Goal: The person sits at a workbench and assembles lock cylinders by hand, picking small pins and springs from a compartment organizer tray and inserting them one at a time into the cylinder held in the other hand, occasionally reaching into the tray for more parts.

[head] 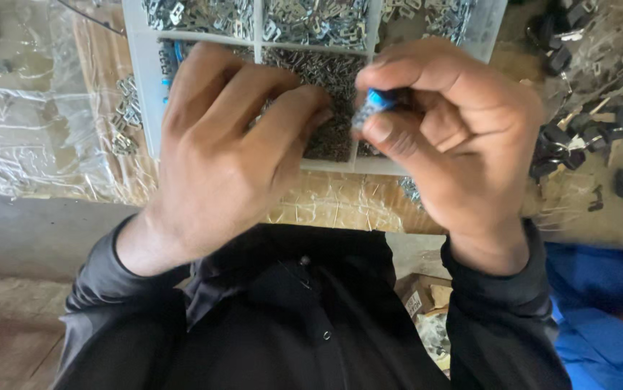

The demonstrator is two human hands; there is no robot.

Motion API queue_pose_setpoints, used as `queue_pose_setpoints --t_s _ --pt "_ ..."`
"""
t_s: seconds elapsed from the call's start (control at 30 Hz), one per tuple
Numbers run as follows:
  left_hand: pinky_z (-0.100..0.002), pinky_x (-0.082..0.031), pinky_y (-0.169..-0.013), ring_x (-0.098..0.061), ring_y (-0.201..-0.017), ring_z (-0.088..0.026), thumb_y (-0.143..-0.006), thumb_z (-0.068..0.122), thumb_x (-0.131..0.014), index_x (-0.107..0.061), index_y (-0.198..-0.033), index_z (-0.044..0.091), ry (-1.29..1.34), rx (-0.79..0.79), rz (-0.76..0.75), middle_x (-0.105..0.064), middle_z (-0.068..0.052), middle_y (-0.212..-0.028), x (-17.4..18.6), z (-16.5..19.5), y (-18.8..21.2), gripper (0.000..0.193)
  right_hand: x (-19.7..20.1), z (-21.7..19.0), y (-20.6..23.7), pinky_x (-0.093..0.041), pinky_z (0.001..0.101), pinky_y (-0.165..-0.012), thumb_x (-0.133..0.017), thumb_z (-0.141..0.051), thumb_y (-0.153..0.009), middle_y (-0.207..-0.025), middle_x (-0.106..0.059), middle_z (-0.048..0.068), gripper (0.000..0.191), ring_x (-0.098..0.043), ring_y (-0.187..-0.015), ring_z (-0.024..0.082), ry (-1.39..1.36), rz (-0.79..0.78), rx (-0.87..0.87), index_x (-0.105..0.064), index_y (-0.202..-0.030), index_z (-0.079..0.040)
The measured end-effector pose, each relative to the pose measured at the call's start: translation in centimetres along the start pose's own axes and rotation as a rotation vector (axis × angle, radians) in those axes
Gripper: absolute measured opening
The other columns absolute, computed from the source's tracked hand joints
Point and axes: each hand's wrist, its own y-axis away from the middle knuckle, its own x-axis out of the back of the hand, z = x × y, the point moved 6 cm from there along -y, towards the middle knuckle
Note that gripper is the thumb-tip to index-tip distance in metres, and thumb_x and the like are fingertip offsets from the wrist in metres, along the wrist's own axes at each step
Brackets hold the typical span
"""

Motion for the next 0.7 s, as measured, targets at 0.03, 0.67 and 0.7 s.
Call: queue_pose_setpoints --t_s 0.03,0.67,0.7 --pt "-0.035 -0.048 -0.086 -0.056 -0.099 -0.023 -0.096 0.003 -0.084 -0.073 -0.108 0.005 0.063 0.016 0.016 -0.066 -0.004 -0.106 0.1 0.0 0.0 0.017 0.0 0.0 -0.1 -0.067 0.0235 -0.079 -0.072 0.004 -0.102 -0.113 -0.072 0.018 0.024 -0.074 -0.090 0.016 0.028 0.003 -0.004 -0.063 -0.125 0.004" --pt "-0.032 -0.050 -0.081 -0.062 -0.095 -0.019 -0.098 -0.004 -0.084 -0.074 -0.110 0.005 0.458 0.140 0.068 -0.071 -0.005 -0.106 0.6 -0.7 -0.5 0.018 -0.7 -1.7 0.1 -0.072 0.0266 -0.082 -0.075 0.007 -0.094 -0.126 -0.064 0.024 0.030 -0.075 -0.107 0.024 0.274 0.012 0.110 -0.058 -0.119 0.009" --pt "-0.031 -0.051 -0.082 -0.063 -0.097 -0.019 -0.099 -0.005 -0.083 -0.074 -0.112 0.005 0.506 0.144 0.073 -0.072 -0.005 -0.108 0.5 -0.8 -0.6 0.019 -0.7 -1.7 0.2 -0.072 0.0269 -0.082 -0.075 0.008 -0.094 -0.125 -0.063 0.024 0.029 -0.075 -0.106 0.024 0.272 0.011 0.113 -0.058 -0.118 0.009"
